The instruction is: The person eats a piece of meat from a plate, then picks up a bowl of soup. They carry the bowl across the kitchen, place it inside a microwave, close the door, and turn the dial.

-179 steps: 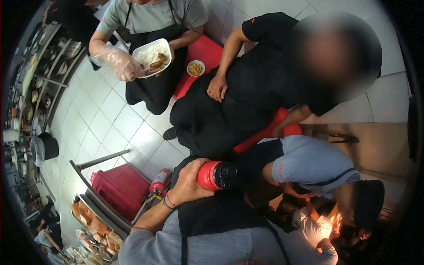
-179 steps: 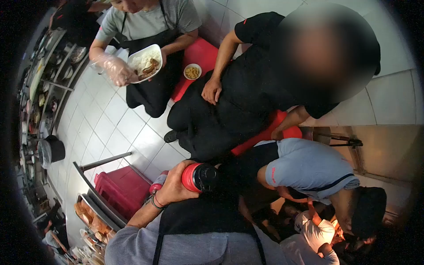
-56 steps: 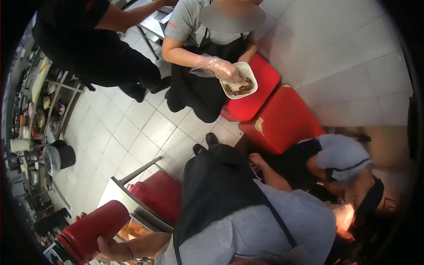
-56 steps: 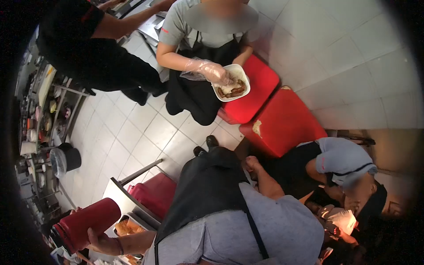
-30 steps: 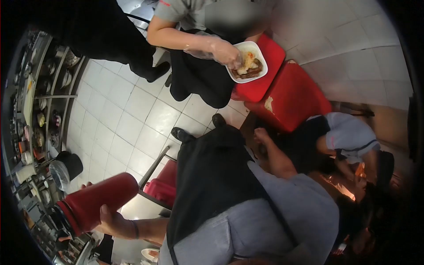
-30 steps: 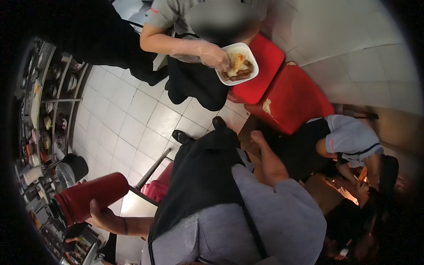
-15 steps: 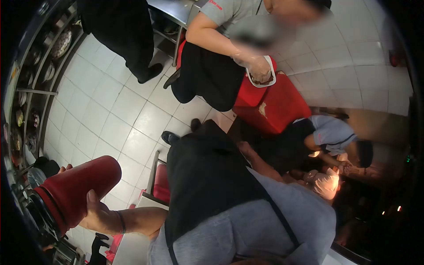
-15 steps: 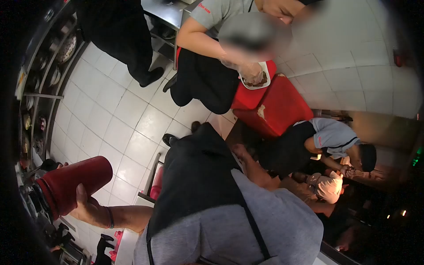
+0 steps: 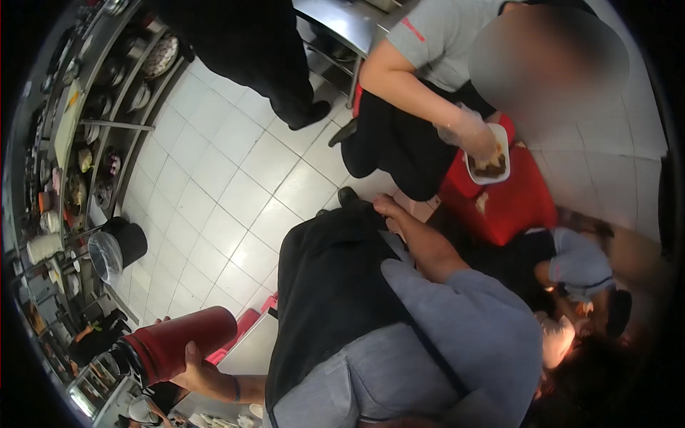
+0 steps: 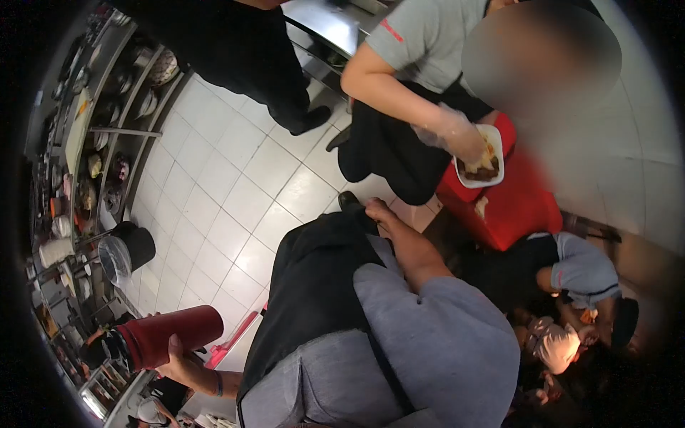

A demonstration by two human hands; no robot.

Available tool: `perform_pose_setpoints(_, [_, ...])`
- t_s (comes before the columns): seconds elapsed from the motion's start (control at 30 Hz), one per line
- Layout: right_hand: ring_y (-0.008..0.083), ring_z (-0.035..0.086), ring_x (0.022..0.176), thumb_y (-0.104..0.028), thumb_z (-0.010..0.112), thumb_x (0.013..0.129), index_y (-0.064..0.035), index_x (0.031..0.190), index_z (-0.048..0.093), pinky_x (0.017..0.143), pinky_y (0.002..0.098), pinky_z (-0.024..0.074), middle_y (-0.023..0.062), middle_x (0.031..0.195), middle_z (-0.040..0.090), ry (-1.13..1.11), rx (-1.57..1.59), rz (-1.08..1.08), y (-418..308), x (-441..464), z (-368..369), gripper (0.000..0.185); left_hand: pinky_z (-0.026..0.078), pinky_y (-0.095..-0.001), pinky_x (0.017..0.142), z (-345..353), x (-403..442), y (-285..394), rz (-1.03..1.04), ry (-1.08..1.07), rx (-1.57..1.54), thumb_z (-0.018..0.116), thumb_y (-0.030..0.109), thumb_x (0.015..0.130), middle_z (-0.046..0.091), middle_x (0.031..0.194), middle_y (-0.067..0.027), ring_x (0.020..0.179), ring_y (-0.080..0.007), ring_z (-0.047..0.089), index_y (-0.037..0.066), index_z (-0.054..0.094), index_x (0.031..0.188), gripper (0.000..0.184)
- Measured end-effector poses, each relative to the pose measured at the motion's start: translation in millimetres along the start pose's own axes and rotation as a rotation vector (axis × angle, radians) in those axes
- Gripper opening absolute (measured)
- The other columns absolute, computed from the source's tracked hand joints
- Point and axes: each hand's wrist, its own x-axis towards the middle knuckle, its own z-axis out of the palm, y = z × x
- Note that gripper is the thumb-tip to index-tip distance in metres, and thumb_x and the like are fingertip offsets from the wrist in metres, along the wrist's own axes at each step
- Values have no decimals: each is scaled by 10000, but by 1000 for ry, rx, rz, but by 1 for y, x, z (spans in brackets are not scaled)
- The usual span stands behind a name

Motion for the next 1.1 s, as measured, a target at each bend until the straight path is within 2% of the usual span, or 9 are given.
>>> perform_pose_setpoints(0.23, [390, 654, 1096, -221, 556, 888, -45, 1125, 697, 954, 443, 511, 224, 1109, 700, 128, -190, -276, -79, 56, 4, 327, 439, -483, 1096, 3, 34, -27, -48, 95, -93, 804, 99, 713, 562, 1340, -234, 1211, -346, 579, -31, 351, 1475, 896])
perform_pose_setpoints(0.47, [341, 682, 606, -57, 573, 817, 35, 893, 693, 501, 459, 553, 208, 755, 672, 67, -300, 34, -104, 54, -5, 169, 455, -416, 1049, -25, 108, -118, -184, 164, -31, 851, 43, 671, 610, 1254, -159, 1121, -274, 606, -28, 473, 1378, 805])
perform_pose_setpoints(0.6, [370, 720, 825, -36, 622, 775, 60, 922, 727, 609, 549, 612, 235, 950, 713, 124, -60, 153, -154, 28, 25, 204, 466, -386, 1025, -54, 142, -158, -198, 151, -81, 837, 33, 649, 616, 1204, -120, 1079, -239, 614, -2, 498, 1335, 766])
perform_pose_setpoints(0.63, [376, 709, 881, -77, 659, 797, 80, 970, 722, 698, 525, 598, 235, 970, 714, -115, -484, 21, -173, 37, 22, 242, 470, -382, 1016, -61, 147, -159, -236, 150, -95, 844, 37, 646, 617, 1192, -116, 1072, -234, 614, 0, 503, 1326, 762])
perform_pose_setpoints(0.67, [382, 697, 928, -99, 690, 802, 91, 1013, 717, 762, 492, 563, 240, 991, 716, 162, 53, -51, -139, 84, 43, 286, 475, -378, 1007, -68, 149, -160, -276, 164, -102, 851, 40, 642, 619, 1181, -112, 1066, -229, 613, 2, 507, 1317, 758])
perform_pose_setpoints(0.77, [283, 665, 999, -120, 664, 851, 38, 1126, 702, 831, 440, 530, 199, 1104, 700, 77, -333, -97, -220, 109, 42, 319, 505, -363, 908, -92, 150, -169, -439, 230, -90, 874, 81, 601, 624, 1099, -91, 976, -201, 618, 26, 538, 1256, 738])
perform_pose_setpoints(0.8, [315, 676, 1042, -69, 645, 851, 5, 1140, 711, 837, 440, 541, 200, 1110, 700, -88, -897, -358, -260, 108, 35, 306, 516, -356, 853, -97, 154, -164, -397, 236, -56, 872, 79, 590, 635, 1037, -83, 913, -197, 627, 27, 539, 1177, 677])
perform_pose_setpoints(0.87, [327, 699, 1014, -47, 634, 839, -20, 1128, 724, 815, 412, 563, 192, 1142, 694, 44, -395, -44, -345, 96, 49, 304, 520, -366, 834, -109, 151, -173, -393, 290, -62, 890, 114, 573, 634, 986, -96, 874, -203, 630, 26, 523, 1126, 669])
perform_pose_setpoints(1.1, [314, 733, 915, -77, 554, 858, -2, 1305, 585, 688, 445, 614, 183, 1095, 682, -86, -493, -167, -553, 135, 120, 455, 488, -390, 954, -173, 155, -227, -452, 480, -41, 920, 97, 538, 606, 1139, -102, 1034, -239, 608, 18, 486, 1284, 866])
